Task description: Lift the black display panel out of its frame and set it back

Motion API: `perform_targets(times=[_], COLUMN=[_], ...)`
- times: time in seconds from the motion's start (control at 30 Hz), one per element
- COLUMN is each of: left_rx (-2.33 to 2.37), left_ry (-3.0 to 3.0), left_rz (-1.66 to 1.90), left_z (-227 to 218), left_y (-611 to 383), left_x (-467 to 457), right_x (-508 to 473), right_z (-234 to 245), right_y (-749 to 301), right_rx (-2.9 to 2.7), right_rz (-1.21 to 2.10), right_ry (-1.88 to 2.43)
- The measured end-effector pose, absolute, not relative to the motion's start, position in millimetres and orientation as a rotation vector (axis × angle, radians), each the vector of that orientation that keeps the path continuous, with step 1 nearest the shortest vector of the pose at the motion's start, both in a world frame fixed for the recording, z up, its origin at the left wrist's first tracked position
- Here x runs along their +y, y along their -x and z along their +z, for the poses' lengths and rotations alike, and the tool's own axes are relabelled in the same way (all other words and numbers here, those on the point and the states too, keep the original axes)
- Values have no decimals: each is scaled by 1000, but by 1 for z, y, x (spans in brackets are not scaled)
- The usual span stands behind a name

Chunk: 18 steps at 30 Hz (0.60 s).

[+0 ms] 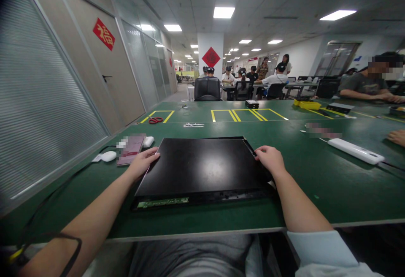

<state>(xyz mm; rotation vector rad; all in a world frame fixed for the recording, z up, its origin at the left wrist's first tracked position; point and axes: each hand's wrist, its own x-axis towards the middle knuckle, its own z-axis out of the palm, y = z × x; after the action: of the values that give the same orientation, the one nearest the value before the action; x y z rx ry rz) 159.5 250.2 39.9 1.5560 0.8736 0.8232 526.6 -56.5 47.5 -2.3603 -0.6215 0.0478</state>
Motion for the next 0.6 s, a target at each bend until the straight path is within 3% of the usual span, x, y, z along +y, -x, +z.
perform_targets(times=[0.6], left_rx=[982], left_ry=[-2138], left_rz=[679], left_z=[21], left_y=[-156], left_x=[273], right_x=[-56], right_z=[46], right_y=[-527], right_rx=[-632], right_rz=[47], right_ry=[2358])
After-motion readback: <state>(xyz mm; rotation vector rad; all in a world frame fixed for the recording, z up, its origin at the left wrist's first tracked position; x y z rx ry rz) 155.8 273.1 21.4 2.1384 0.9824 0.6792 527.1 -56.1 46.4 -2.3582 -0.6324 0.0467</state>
